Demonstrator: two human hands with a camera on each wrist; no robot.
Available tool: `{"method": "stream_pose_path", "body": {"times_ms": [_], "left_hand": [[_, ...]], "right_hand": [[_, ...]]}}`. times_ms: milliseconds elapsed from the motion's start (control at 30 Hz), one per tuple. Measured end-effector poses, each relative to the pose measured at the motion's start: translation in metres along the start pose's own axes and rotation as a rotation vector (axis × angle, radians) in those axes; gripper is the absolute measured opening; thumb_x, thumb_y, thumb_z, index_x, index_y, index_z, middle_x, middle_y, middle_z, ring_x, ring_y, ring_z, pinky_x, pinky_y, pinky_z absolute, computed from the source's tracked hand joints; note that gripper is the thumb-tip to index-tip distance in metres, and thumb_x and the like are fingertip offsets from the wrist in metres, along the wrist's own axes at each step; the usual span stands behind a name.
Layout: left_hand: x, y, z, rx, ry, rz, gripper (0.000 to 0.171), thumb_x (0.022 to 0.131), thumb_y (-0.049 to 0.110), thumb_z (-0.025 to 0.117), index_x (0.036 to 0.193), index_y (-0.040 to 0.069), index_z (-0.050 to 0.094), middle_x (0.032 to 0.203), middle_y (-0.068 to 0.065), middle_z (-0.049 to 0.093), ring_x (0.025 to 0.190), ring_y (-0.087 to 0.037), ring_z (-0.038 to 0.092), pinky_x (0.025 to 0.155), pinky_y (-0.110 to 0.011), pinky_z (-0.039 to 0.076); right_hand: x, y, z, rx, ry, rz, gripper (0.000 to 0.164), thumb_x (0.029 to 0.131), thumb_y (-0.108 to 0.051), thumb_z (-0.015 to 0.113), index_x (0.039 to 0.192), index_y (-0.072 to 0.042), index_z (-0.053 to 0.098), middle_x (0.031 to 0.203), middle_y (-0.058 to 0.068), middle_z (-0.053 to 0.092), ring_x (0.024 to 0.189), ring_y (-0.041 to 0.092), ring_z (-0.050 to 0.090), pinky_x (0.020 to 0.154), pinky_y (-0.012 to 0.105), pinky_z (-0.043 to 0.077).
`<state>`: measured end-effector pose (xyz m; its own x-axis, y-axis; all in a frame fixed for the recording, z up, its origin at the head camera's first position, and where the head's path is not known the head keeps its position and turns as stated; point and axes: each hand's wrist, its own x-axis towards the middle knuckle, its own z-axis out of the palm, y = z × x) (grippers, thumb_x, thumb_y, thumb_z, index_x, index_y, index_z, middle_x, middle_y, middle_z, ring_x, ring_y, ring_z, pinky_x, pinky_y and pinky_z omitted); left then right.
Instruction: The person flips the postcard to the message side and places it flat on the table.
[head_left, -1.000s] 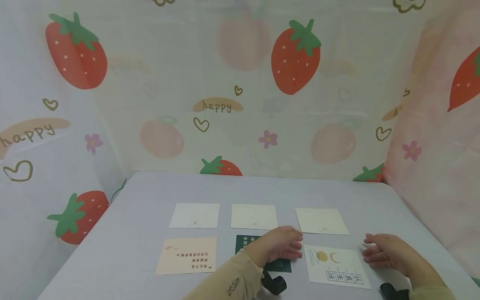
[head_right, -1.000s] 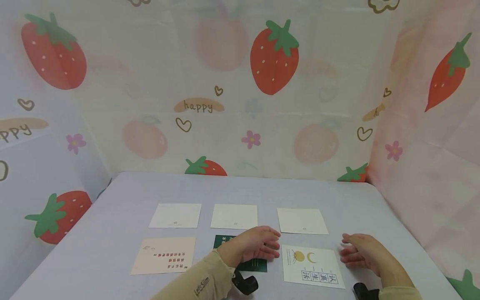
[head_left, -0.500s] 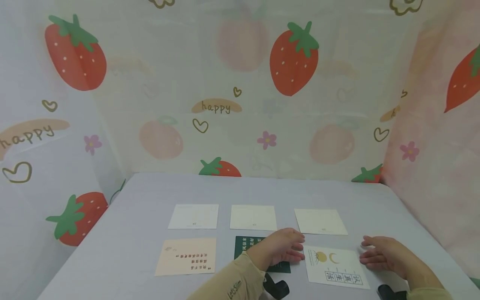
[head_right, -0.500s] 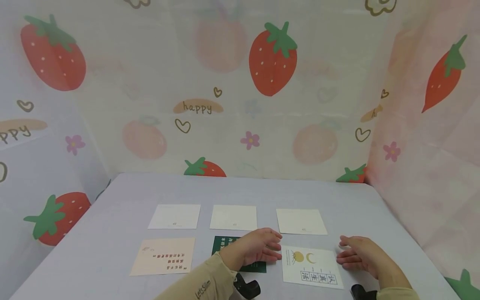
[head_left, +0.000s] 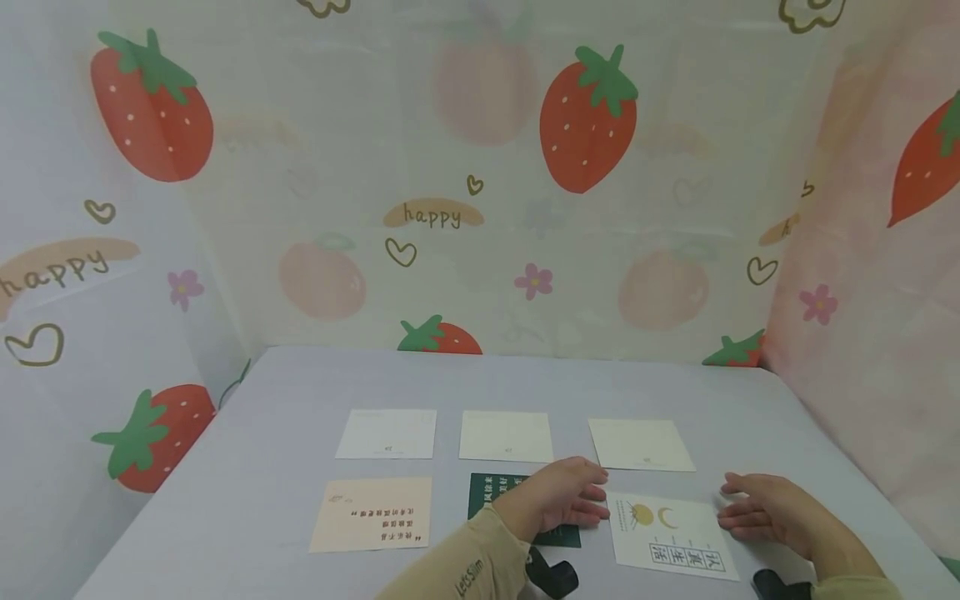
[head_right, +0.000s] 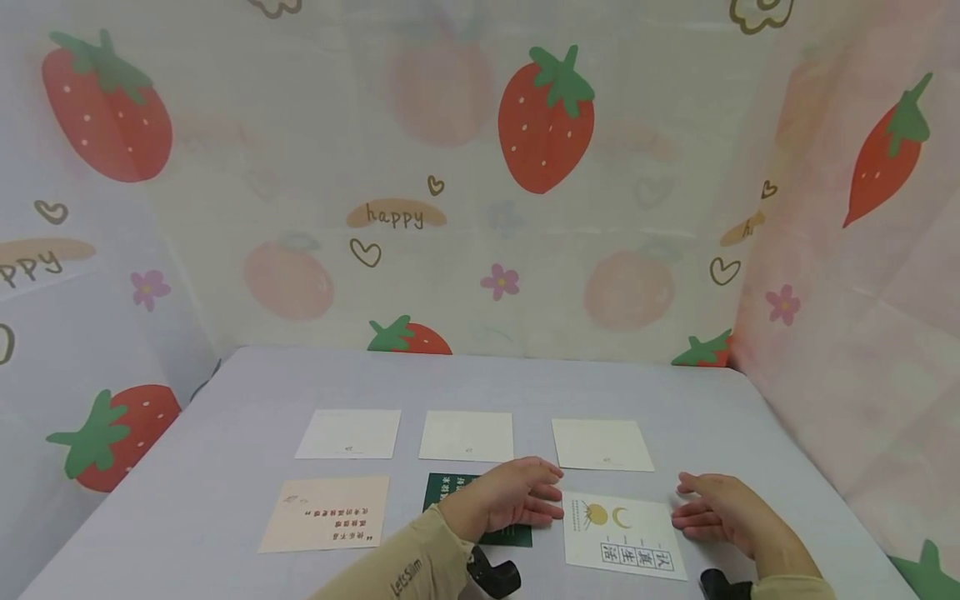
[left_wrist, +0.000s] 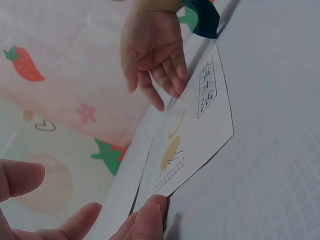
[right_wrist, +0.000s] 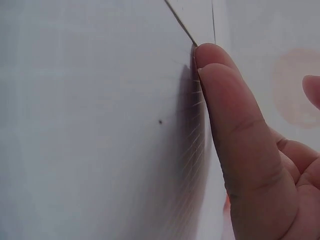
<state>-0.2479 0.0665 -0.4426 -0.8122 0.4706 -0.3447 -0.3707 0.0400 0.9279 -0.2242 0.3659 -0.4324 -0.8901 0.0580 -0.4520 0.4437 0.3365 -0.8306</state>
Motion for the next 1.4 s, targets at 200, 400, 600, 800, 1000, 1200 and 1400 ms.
{"method": "stream_pose_path", "body": {"times_ms": [200,400,600,800,1000,1200,1400], "left_hand": [[0.001,-0.001,0.001,0.000,-0.006,0.008,0.025,0.088,0.021,0.053,0.107,0.005,0.054,0.098,-0.015,0.057,0.081,-0.028,0.064,0.068,-0.040,0.055],[0.004,-0.001,0.006,0.012,0.043,0.022,0.020,0.090,0.013,0.051,0.107,0.003,0.054,0.095,-0.013,0.056,0.077,-0.024,0.063,0.067,-0.034,0.055],[0.007,-0.002,0.006,0.022,0.087,0.025,0.033,0.086,0.005,0.055,0.118,0.008,0.049,0.090,-0.012,0.059,0.073,-0.022,0.065,0.063,-0.031,0.055],[0.011,-0.005,0.007,0.042,0.093,0.030,0.036,0.083,0.000,0.057,0.118,0.007,0.052,0.083,-0.013,0.062,0.069,-0.020,0.065,0.061,-0.030,0.055],[0.016,-0.007,0.014,0.105,0.110,0.024,0.030,0.081,0.000,0.061,0.109,0.008,0.059,0.080,-0.009,0.063,0.065,-0.017,0.064,0.059,-0.027,0.054],[0.019,-0.008,0.020,0.104,0.120,0.031,0.028,0.079,-0.002,0.063,0.106,0.006,0.060,0.080,-0.009,0.062,0.067,-0.017,0.064,0.060,-0.027,0.054],[0.020,-0.008,0.022,0.091,0.110,0.011,0.030,0.078,-0.002,0.064,0.106,0.008,0.061,0.081,-0.009,0.063,0.069,-0.017,0.065,0.060,-0.027,0.054]], "right_hand": [[-0.001,0.000,0.000,0.010,-0.003,0.006,0.066,0.094,-0.035,0.046,0.127,0.019,0.029,0.084,0.014,0.066,0.078,0.027,0.067,0.072,0.036,0.054],[0.000,-0.001,0.001,0.005,0.000,0.019,0.066,0.095,-0.035,0.044,0.128,0.019,0.028,0.083,0.013,0.067,0.078,0.026,0.067,0.071,0.035,0.054],[0.002,-0.001,0.001,-0.009,0.000,0.025,0.066,0.095,-0.037,0.042,0.128,0.019,0.027,0.084,0.012,0.067,0.078,0.026,0.067,0.072,0.035,0.054],[0.002,0.001,0.001,-0.011,-0.001,0.016,0.066,0.096,-0.037,0.042,0.129,0.019,0.027,0.084,0.012,0.066,0.078,0.026,0.067,0.072,0.035,0.054],[0.002,0.000,0.001,-0.014,-0.001,0.018,0.068,0.095,-0.039,0.043,0.128,0.019,0.029,0.086,0.012,0.066,0.079,0.025,0.067,0.072,0.035,0.054],[0.002,0.001,0.003,-0.009,0.014,0.026,0.068,0.094,-0.039,0.044,0.129,0.018,0.030,0.085,0.012,0.066,0.079,0.026,0.067,0.072,0.035,0.054],[0.003,0.002,0.002,0.000,0.005,0.018,0.070,0.094,-0.040,0.044,0.129,0.018,0.028,0.085,0.013,0.066,0.079,0.026,0.067,0.072,0.035,0.054]]}}
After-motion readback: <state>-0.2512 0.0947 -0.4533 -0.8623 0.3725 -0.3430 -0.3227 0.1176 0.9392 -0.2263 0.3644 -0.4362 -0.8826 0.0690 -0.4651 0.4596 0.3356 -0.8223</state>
